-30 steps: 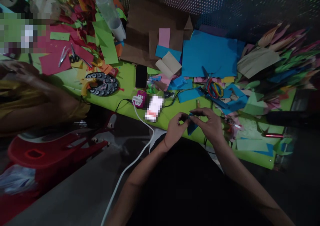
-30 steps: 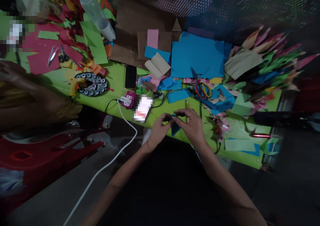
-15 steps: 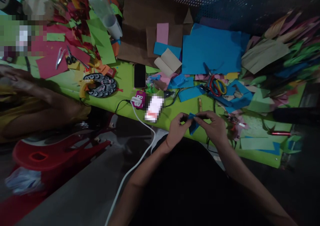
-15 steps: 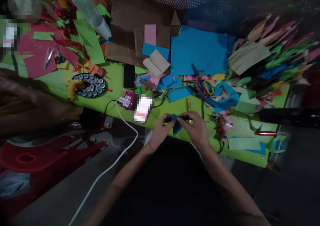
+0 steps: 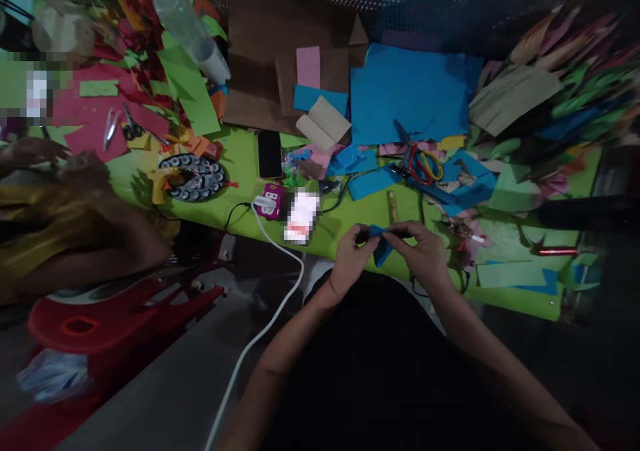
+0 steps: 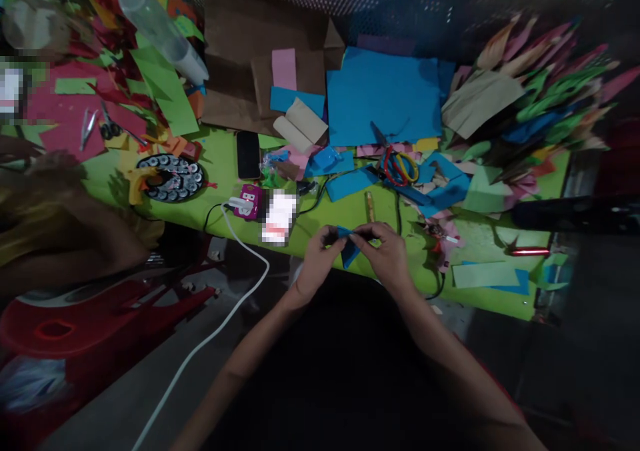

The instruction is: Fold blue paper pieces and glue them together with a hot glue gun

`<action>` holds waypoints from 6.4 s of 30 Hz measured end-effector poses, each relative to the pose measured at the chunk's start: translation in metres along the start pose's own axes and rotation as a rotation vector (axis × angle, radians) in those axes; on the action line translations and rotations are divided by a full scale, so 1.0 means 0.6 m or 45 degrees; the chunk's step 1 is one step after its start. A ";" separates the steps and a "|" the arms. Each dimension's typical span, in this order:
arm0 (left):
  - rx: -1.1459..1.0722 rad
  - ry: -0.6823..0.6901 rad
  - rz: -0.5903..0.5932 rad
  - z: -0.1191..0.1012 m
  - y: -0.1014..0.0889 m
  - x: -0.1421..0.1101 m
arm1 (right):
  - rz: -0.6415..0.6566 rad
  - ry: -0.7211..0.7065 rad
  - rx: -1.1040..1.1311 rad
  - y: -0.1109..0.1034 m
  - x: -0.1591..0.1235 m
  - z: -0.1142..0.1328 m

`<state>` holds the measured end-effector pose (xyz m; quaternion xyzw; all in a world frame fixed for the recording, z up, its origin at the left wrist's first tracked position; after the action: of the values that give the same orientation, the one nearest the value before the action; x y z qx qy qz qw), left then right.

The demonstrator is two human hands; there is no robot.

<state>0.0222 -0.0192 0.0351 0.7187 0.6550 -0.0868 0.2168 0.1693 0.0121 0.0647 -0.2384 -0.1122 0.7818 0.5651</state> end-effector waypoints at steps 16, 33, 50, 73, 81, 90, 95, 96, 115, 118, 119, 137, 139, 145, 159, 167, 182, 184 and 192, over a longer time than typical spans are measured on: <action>-0.180 0.044 -0.108 0.009 0.007 -0.011 | 0.007 -0.043 0.059 -0.011 -0.015 0.003; -0.293 0.069 -0.143 -0.003 0.027 -0.024 | -0.058 -0.104 0.147 -0.022 -0.034 -0.002; -0.241 0.170 -0.159 0.000 0.021 -0.037 | 0.035 -0.174 0.163 -0.019 -0.039 0.011; -0.029 0.174 -0.062 0.006 0.018 -0.051 | 0.131 -0.309 0.111 -0.015 -0.034 0.028; -0.027 0.179 -0.119 0.011 0.011 -0.042 | 0.158 -0.293 0.091 0.000 -0.030 0.027; -0.043 0.127 -0.143 0.004 0.009 -0.035 | 0.007 -0.157 0.184 -0.014 -0.026 0.024; -0.125 0.130 -0.137 0.010 0.008 -0.029 | 0.078 -0.110 0.287 -0.017 -0.019 0.021; -0.125 0.142 -0.137 0.010 0.007 -0.029 | 0.115 -0.113 0.281 -0.015 -0.019 0.020; -0.038 0.246 -0.179 -0.016 -0.009 -0.040 | 0.148 -0.119 0.204 -0.005 -0.019 0.017; -0.061 0.237 -0.204 -0.012 -0.009 -0.039 | 0.159 -0.110 0.226 -0.004 -0.020 0.021; -0.070 0.231 -0.206 -0.012 -0.009 -0.038 | 0.161 -0.110 0.234 -0.004 -0.020 0.022; -0.136 0.190 -0.159 -0.005 -0.001 -0.034 | 0.077 -0.180 0.170 -0.007 -0.027 0.026; -0.133 0.193 -0.154 -0.005 0.001 -0.034 | 0.072 -0.186 0.167 -0.008 -0.027 0.027; -0.143 0.199 -0.160 -0.008 0.002 -0.035 | 0.068 -0.193 0.177 -0.007 -0.027 0.026; -0.140 0.244 -0.174 -0.006 0.001 -0.033 | 0.073 -0.213 0.151 -0.006 -0.029 0.034; -0.153 0.269 -0.148 -0.009 0.001 -0.032 | 0.051 -0.237 0.125 -0.008 -0.029 0.039; -0.160 0.260 -0.192 -0.012 0.000 -0.028 | 0.095 -0.219 0.154 -0.005 -0.025 0.043; -0.187 0.264 -0.221 -0.013 -0.001 -0.029 | 0.086 -0.188 0.183 -0.006 -0.025 0.039; -0.215 0.219 -0.164 -0.006 0.005 -0.025 | 0.033 -0.143 0.204 -0.009 -0.025 0.030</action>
<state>0.0226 -0.0312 0.0451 0.6591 0.7209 0.0169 0.2136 0.1685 0.0019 0.0865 -0.1496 -0.0778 0.8076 0.5651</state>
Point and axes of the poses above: each hand's wrist, its own x-axis towards the middle knuckle, its own y-axis out of the palm, z = x × y, the point moved 4 cm from there along x, towards the middle knuckle, and after that the axes turned 13 degrees about z, right-handed, at the moved point
